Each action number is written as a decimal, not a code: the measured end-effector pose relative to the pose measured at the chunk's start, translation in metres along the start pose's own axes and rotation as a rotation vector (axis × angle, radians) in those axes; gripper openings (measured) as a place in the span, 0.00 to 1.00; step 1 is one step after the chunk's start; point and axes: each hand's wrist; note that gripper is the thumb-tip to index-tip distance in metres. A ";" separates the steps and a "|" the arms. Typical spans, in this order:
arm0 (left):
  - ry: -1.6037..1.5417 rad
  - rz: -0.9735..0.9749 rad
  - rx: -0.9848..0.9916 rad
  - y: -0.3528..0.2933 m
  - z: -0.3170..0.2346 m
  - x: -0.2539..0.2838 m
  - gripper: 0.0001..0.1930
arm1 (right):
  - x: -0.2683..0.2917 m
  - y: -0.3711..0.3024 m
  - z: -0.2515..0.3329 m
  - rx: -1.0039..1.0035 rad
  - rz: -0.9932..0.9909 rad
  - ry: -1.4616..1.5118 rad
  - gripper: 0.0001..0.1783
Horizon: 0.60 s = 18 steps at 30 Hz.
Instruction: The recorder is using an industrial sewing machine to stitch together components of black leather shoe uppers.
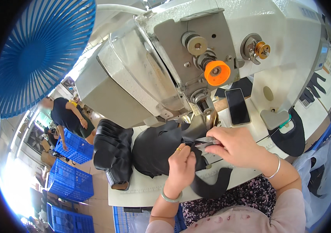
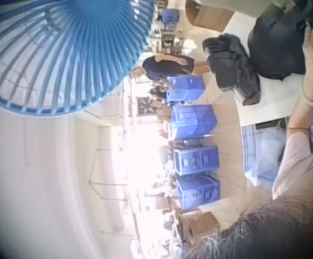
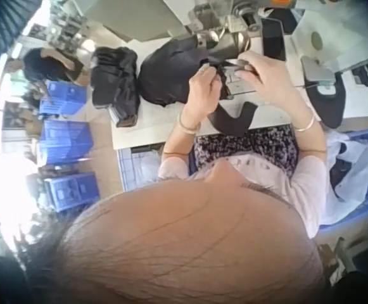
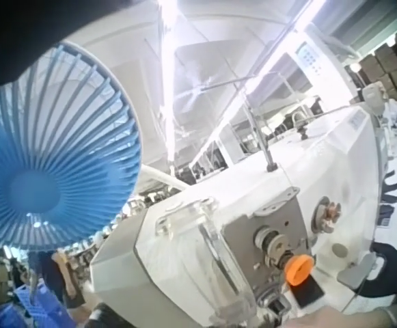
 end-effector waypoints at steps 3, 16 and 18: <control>-0.275 0.024 0.167 -0.003 0.005 0.005 0.09 | -0.014 0.000 0.008 0.124 -0.078 -0.246 0.18; -0.228 -0.022 0.170 -0.007 -0.004 0.001 0.09 | -0.028 0.001 0.021 0.362 -0.083 -0.709 0.17; -0.229 -0.027 0.176 -0.007 -0.006 0.000 0.09 | -0.027 0.001 0.021 0.392 -0.072 -0.709 0.16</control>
Point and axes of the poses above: each hand's wrist, its own y-axis towards the middle knuckle, its own x-axis out of the back of the hand, z = x × y, and after that the axes turned 14 degrees about -z, right-handed
